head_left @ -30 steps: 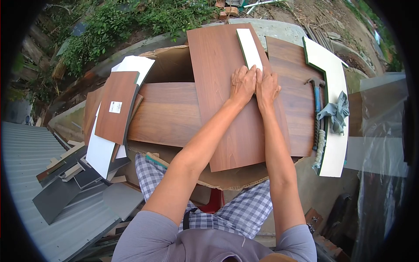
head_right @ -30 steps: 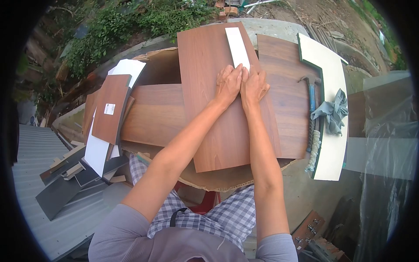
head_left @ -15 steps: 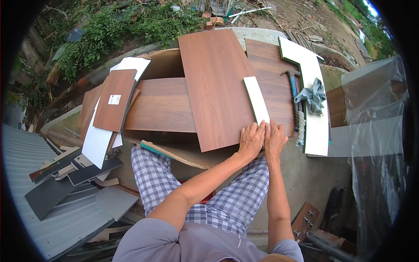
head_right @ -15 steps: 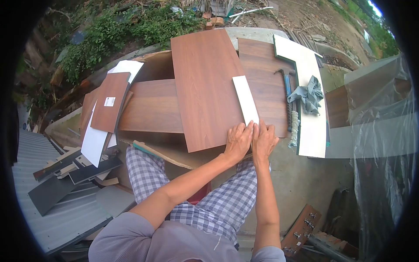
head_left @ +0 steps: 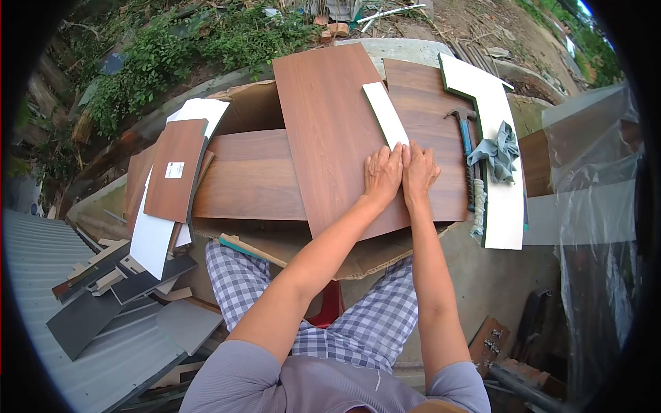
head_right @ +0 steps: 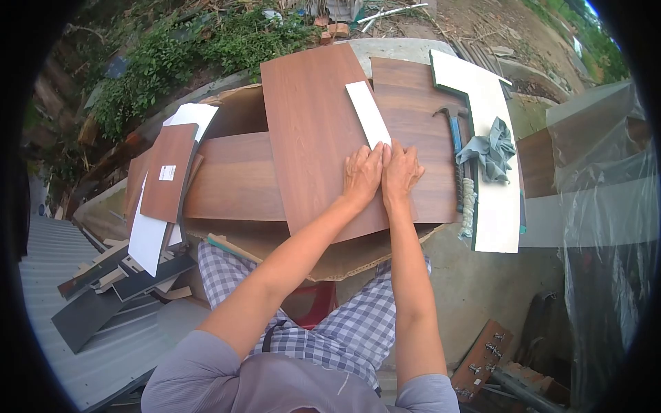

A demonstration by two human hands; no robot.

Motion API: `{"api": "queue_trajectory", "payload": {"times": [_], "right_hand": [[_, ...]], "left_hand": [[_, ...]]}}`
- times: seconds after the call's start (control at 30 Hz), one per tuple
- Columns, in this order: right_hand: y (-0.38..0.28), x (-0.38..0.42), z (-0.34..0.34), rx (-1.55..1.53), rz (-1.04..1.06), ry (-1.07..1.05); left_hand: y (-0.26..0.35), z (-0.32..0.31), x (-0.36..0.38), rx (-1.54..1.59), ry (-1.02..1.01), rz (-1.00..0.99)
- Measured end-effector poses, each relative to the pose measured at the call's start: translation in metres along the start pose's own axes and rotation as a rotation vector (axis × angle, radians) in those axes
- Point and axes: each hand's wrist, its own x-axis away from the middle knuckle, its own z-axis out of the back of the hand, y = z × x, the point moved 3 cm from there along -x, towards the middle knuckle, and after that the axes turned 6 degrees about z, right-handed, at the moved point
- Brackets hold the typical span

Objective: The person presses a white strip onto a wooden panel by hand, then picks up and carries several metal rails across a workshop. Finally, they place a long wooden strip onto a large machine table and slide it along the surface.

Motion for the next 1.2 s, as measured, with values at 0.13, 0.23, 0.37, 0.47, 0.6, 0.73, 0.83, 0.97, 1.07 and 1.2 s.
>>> {"api": "queue_trajectory", "payload": {"times": [0.13,0.23,0.37,0.47,0.6,0.73,0.83,0.97,1.07,1.2], "right_hand": [[-0.008,-0.030,-0.022,-0.015,-0.027,-0.065],[-0.017,-0.053,-0.041,-0.046,0.006,-0.048],[-0.027,-0.081,-0.063,-0.046,0.010,-0.051],[-0.032,-0.100,-0.081,-0.060,0.012,-0.045],[-0.041,-0.119,-0.094,-0.056,0.010,-0.062],[-0.045,-0.137,-0.107,-0.058,0.003,-0.074],[-0.048,-0.148,-0.117,-0.076,0.005,-0.086],[-0.051,-0.160,-0.126,-0.056,0.008,-0.086],[-0.052,-0.157,-0.125,-0.067,0.008,-0.084],[-0.055,-0.135,-0.107,-0.092,0.023,-0.072]], "left_hand": [[-0.014,-0.003,-0.032,0.001,0.045,0.006],[-0.027,-0.005,-0.058,-0.012,0.067,0.016],[-0.045,-0.009,-0.091,-0.033,0.096,0.019],[-0.054,-0.008,-0.111,-0.034,0.101,0.025],[-0.067,-0.012,-0.133,-0.049,0.134,0.023],[-0.077,-0.015,-0.153,-0.063,0.164,0.020],[-0.082,-0.016,-0.165,-0.063,0.168,0.029],[-0.085,-0.013,-0.175,-0.060,0.170,0.028],[-0.084,-0.010,-0.174,-0.028,0.168,0.023],[-0.078,-0.002,-0.153,-0.035,0.176,0.006]]}}
